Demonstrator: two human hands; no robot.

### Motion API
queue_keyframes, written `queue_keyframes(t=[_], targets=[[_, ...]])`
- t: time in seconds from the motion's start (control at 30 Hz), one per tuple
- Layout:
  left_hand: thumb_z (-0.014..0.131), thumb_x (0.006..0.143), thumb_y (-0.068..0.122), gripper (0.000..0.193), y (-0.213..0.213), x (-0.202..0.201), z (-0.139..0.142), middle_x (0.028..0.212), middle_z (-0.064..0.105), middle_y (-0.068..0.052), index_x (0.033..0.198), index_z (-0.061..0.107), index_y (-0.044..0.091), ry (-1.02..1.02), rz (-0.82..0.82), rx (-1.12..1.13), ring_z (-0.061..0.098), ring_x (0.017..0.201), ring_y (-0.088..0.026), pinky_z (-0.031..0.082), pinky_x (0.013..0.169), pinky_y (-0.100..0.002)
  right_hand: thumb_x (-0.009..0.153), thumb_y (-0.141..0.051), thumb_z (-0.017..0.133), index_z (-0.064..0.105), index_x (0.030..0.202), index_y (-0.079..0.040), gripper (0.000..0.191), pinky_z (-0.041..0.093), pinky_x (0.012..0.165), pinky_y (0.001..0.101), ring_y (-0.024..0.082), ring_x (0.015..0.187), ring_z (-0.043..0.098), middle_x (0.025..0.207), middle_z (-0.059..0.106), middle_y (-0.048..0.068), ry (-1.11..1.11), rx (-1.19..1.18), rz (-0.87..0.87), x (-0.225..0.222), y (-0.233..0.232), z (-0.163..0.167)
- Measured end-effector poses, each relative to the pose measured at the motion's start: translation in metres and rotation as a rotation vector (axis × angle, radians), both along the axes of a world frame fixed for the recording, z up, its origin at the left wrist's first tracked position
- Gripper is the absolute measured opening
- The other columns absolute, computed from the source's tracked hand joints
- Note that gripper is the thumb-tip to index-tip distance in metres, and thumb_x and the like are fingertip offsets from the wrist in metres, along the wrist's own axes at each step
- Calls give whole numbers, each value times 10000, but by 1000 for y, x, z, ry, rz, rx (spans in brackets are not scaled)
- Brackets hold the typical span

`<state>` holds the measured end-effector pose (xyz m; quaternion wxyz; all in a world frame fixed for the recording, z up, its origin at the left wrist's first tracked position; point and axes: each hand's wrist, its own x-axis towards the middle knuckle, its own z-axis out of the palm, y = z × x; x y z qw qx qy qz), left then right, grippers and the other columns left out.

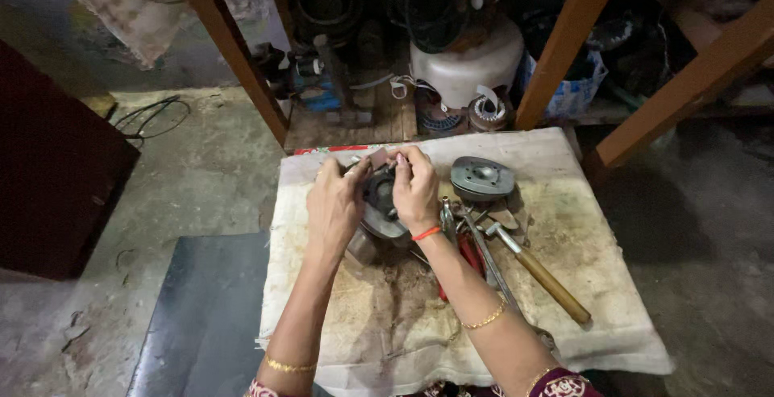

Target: The person is repairing a small engine, likely from a lawnmower or similar equipment. They are using a small tool to clean or adjust a component inside the engine block, which is placed on a cloth on the floor.

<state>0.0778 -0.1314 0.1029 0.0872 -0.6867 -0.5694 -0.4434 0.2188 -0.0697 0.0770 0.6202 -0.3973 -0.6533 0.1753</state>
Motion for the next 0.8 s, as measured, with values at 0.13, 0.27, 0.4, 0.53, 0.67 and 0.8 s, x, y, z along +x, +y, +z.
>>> queue_keyframes(t=[0.13, 0.27, 0.4, 0.53, 0.67, 0.8], targets=[[634, 930, 68, 331, -22, 4, -11, 1042, 605, -181, 1236, 715, 166, -21, 20, 112, 615, 916, -379, 497, 691, -463, 1008, -51, 519, 650, 1000, -12, 137, 538, 792, 373, 276, 862, 694, 906, 705, 136, -5, -2, -2, 0, 1, 2], [643, 925, 50, 340, -33, 1, -14, 956, 592, -182, 1219, 749, 185, 5, 84, 16, 610, 849, -378, 489, 662, -468, 1002, -53, 519, 648, 1003, -12, 136, 530, 777, 381, 283, 853, 690, 896, 697, 136, -12, -2, -18, -1, 0, 3], [662, 801, 42, 391, -18, -1, -7, 972, 591, -195, 1160, 754, 167, 76, 67, -4, 611, 884, -388, 500, 681, -471, 1005, -57, 527, 644, 1005, -11, 126, 529, 790, 385, 291, 868, 686, 914, 699, 140, -30, 17, -29, -2, 1, 2], [673, 811, 23, 338, 4, -4, -1, 923, 576, -182, 1092, 783, 174, 98, 112, -61, 606, 866, -370, 490, 690, -473, 1004, -58, 526, 642, 998, -10, 126, 537, 785, 383, 286, 862, 695, 904, 704, 137, -3, 11, -14, -4, 3, 1], [726, 884, 108, 189, 0, -4, -12, 854, 608, -140, 1062, 777, 144, -110, 59, 135, 629, 822, -349, 496, 685, -453, 1007, -62, 527, 650, 1005, -10, 133, 536, 784, 381, 276, 857, 692, 915, 711, 137, -12, 37, -9, -1, 2, -2], [784, 900, 226, 195, -6, -4, -23, 840, 695, -106, 1050, 739, 110, -303, 72, 139, 682, 747, -312, 519, 654, -416, 999, -69, 521, 656, 1007, -14, 147, 537, 773, 376, 259, 833, 697, 899, 707, 136, -20, 1, -29, 3, 0, -6]])
